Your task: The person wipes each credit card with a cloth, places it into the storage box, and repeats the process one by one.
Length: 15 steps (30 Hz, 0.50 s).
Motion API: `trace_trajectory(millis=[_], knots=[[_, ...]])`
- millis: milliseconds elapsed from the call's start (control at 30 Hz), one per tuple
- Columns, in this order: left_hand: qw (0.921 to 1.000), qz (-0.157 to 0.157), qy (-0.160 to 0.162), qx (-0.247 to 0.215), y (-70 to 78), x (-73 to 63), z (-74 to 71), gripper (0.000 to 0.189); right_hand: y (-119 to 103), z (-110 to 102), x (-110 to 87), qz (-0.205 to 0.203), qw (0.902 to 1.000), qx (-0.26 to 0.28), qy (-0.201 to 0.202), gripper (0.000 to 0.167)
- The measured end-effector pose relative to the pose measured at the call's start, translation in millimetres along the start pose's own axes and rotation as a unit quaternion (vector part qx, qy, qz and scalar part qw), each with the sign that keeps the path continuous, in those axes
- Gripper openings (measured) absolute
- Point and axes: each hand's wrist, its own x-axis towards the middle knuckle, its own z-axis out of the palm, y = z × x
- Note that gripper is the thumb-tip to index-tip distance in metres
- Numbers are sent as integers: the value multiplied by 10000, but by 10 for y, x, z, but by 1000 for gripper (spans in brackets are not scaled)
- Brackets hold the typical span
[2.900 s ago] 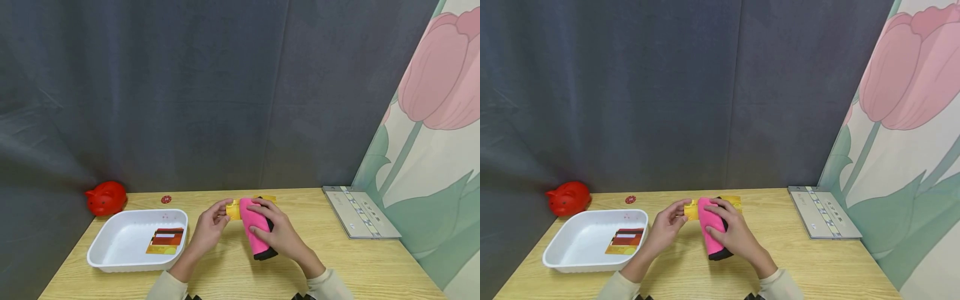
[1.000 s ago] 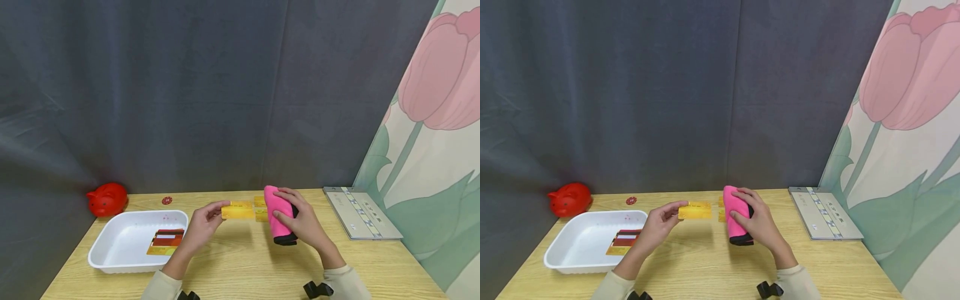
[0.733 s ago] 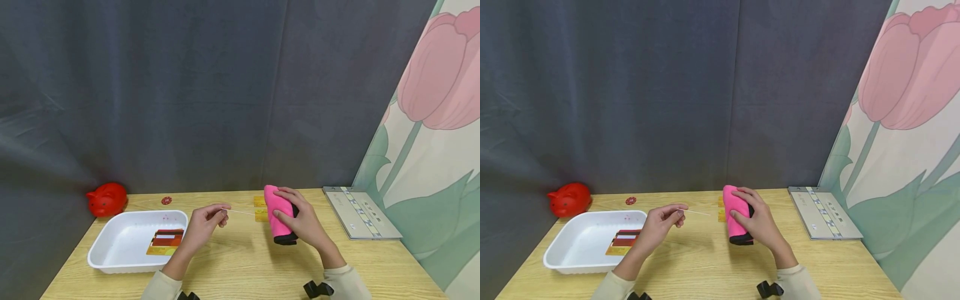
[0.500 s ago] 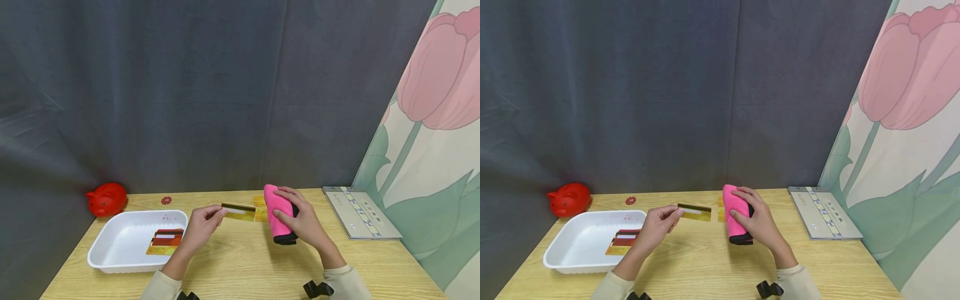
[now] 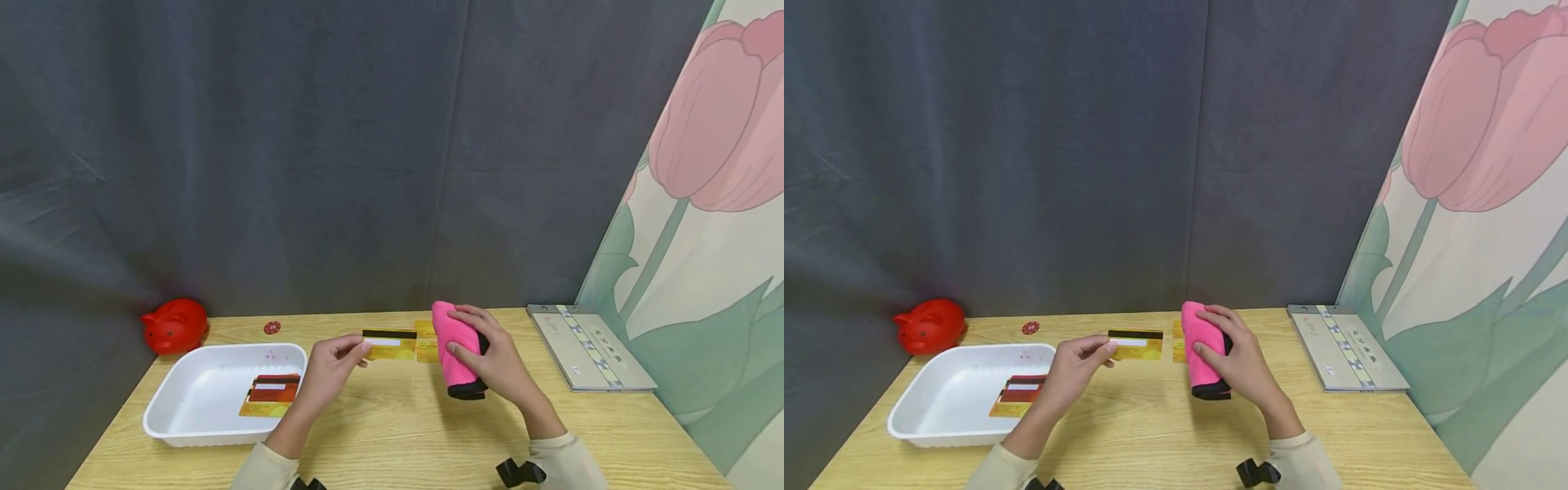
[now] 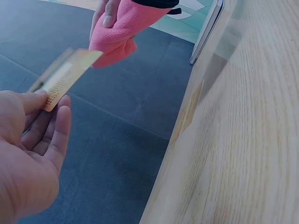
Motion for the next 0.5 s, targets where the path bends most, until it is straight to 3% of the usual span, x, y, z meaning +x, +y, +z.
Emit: trace_trajectory(millis=[100,233,500], knots=[[9996,-145,4,-227,3,1,-3,30,-3,1,-1,16,10000,-44,2,48],[9989,-67,93,-453,9,-4,-29,44,-5,3,0,57,10000,-60,-15,48],[9953,18,85,-969,18,1,-37,33,-3,5,0,81,9999,-95,-25,48]])
